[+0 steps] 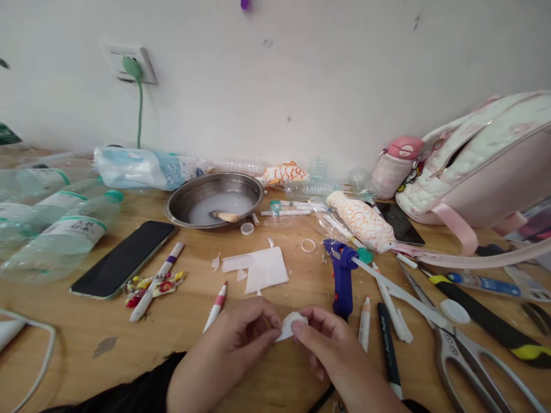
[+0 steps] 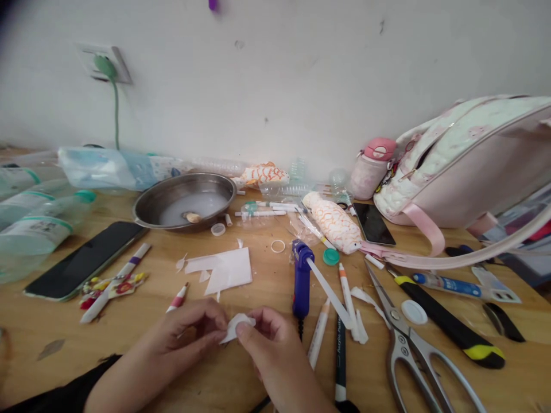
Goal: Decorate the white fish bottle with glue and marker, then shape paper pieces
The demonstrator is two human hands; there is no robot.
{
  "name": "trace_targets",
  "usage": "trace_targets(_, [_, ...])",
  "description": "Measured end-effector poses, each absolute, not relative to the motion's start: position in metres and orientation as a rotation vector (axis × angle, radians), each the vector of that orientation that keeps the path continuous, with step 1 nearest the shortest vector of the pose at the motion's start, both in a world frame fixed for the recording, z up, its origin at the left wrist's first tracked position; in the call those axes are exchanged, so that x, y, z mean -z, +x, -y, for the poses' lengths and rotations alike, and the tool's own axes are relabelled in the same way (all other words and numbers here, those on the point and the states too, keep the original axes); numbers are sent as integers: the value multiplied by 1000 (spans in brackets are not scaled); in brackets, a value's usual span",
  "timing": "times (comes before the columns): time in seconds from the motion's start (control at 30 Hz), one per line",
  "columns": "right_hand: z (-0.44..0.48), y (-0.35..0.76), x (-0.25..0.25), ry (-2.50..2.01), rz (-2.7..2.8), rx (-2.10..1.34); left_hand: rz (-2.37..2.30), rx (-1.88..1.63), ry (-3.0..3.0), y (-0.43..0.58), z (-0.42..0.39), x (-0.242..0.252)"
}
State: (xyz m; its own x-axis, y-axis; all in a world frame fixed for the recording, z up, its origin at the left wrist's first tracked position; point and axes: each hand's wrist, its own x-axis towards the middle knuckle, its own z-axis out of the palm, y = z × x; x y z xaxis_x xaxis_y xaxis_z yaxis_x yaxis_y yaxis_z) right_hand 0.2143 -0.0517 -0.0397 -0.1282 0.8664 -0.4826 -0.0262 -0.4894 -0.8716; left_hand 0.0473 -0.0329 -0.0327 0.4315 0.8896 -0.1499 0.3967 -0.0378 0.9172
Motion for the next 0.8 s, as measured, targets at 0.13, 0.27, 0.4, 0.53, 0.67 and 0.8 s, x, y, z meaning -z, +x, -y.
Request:
trace_targets(0.13, [51, 215, 38, -1459, 978, -1711, -1141, -557, 1682, 45, 32, 33])
trace_targets(0.27, [54, 215, 40, -1423, 998, -1676, -1108, -495, 1718, 45, 32, 31])
trace_targets(0.4, [56, 214, 43, -1402, 1032, -1647, -1107, -469, 1709, 47, 33, 28])
trace_targets(0.53, [56, 216, 43, -1406, 1055, -1595, -1164, -457, 1632, 49, 33, 27])
trace_targets(0.67, [60, 221, 36, -1436, 1322, -1244, -1192, -459, 1675, 49, 33, 26])
trace_targets(0.8, [64, 225, 30, -1371, 1814, -831, -1169, -490, 1743, 48, 34, 24])
